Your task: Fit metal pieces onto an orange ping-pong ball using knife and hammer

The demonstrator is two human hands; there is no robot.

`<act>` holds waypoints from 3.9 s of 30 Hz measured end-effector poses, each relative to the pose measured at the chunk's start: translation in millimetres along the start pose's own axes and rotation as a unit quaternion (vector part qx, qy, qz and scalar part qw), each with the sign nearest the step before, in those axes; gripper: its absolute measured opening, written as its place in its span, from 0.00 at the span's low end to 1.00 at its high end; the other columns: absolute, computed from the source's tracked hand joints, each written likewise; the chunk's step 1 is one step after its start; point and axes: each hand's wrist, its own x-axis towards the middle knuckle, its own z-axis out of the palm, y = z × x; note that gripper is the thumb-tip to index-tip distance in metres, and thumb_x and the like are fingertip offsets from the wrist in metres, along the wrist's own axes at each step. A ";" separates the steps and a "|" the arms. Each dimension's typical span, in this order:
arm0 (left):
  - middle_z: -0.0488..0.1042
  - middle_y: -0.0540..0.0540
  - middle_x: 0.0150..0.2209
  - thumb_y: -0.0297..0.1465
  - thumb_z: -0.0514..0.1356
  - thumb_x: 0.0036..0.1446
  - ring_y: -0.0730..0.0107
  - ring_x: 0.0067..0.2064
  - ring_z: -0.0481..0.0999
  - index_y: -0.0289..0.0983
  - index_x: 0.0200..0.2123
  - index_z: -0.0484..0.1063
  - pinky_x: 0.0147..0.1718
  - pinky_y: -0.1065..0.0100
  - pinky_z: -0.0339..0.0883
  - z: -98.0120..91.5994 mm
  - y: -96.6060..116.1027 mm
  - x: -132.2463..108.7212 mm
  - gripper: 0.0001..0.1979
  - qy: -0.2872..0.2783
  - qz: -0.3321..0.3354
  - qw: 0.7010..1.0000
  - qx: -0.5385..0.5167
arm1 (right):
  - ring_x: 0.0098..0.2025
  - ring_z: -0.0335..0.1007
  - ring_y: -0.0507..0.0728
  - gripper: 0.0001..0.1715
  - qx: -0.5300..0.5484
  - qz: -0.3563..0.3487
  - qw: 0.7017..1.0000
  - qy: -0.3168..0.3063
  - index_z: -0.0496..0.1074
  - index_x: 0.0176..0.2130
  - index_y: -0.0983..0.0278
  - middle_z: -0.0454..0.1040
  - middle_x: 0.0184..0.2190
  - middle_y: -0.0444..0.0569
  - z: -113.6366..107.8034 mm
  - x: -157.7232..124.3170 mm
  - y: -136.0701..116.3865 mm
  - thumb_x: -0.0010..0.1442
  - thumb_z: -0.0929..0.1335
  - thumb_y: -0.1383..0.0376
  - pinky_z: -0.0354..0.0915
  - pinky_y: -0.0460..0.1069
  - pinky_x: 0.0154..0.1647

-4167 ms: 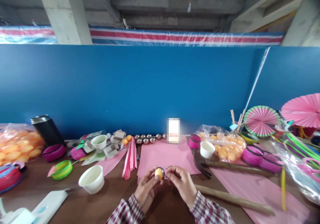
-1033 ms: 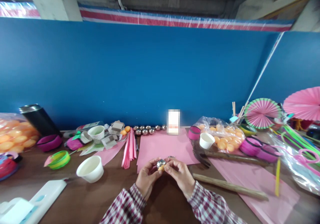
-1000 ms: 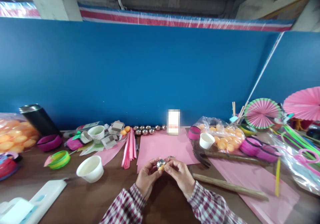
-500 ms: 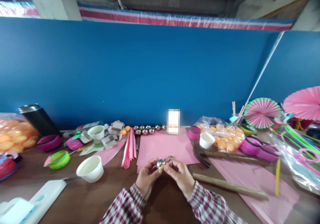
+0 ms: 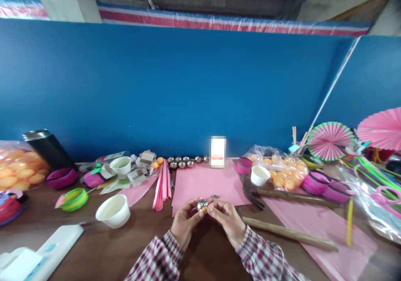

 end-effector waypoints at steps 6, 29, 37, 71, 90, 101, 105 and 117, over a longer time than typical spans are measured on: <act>0.75 0.44 0.37 0.25 0.66 0.37 0.66 0.39 0.73 0.35 0.38 0.70 0.43 0.63 0.63 2.2 8.5 -2.4 0.20 -0.017 -0.024 0.999 -0.015 | 0.36 0.64 0.53 0.09 -0.009 0.001 1.000 0.015 0.70 0.24 0.66 0.69 0.34 0.47 -3.0 0.1 7.9 0.49 0.68 0.61 0.59 0.48 0.39; 0.75 0.44 0.37 0.26 0.65 0.38 0.67 0.39 0.72 0.36 0.39 0.70 0.44 0.64 0.62 5.6 9.8 -3.8 0.20 -0.020 -0.022 1.000 -0.006 | 0.35 0.63 0.53 0.11 -0.031 0.001 0.999 0.032 0.70 0.24 0.66 0.68 0.35 0.48 -4.0 0.9 11.3 0.49 0.68 0.59 0.60 0.47 0.37; 0.75 0.44 0.38 0.26 0.65 0.39 0.67 0.41 0.72 0.36 0.39 0.70 0.45 0.64 0.61 2.1 6.9 -1.9 0.19 -0.020 -0.018 0.999 0.017 | 0.33 0.63 0.52 0.12 -0.053 0.004 0.998 0.035 0.70 0.23 0.66 0.68 0.34 0.48 -4.1 0.9 8.9 0.49 0.68 0.59 0.60 0.46 0.34; 0.74 0.43 0.41 0.29 0.63 0.41 0.60 0.45 0.71 0.36 0.42 0.70 0.47 0.59 0.61 -0.2 7.6 -2.1 0.20 -0.029 0.038 0.990 0.133 | 0.24 0.61 0.49 0.14 -0.019 0.049 0.997 0.064 0.69 0.22 0.67 0.70 0.24 0.44 -3.2 -1.2 10.8 0.45 0.70 0.58 0.58 0.44 0.26; 0.73 0.44 0.43 0.31 0.63 0.41 0.57 0.47 0.69 0.37 0.42 0.70 0.49 0.58 0.60 -6.6 0.4 0.0 0.20 -0.007 0.040 0.980 0.194 | 0.41 0.69 0.59 0.23 0.068 0.095 0.989 0.092 0.72 0.39 0.64 0.74 0.37 0.50 -4.1 -2.0 15.9 0.40 0.73 0.60 0.62 0.55 0.45; 0.73 0.44 0.43 0.32 0.62 0.42 0.57 0.47 0.69 0.37 0.42 0.71 0.49 0.57 0.60 -4.7 2.1 -2.1 0.20 -0.005 0.044 0.975 0.218 | 0.40 0.69 0.59 0.24 0.037 0.098 0.989 0.106 0.72 0.39 0.67 0.75 0.37 0.51 -3.7 -1.3 15.7 0.40 0.73 0.60 0.63 0.55 0.44; 0.74 0.44 0.43 0.32 0.62 0.42 0.56 0.46 0.70 0.36 0.42 0.71 0.49 0.57 0.60 -4.5 0.8 -2.4 0.20 -0.009 0.043 0.977 0.209 | 0.39 0.69 0.59 0.21 0.016 0.083 0.990 0.112 0.72 0.37 0.67 0.75 0.34 0.51 -2.8 -1.6 15.5 0.42 0.72 0.61 0.63 0.54 0.43; 0.75 0.42 0.40 0.31 0.64 0.40 0.60 0.43 0.72 0.35 0.41 0.71 0.46 0.59 0.62 1.5 5.9 -1.1 0.20 -0.004 -0.045 0.999 0.019 | 0.38 0.68 0.56 0.17 -0.077 -0.009 0.993 0.085 0.70 0.40 0.65 0.74 0.35 0.49 1.4 -0.2 14.1 0.48 0.69 0.63 0.65 0.50 0.40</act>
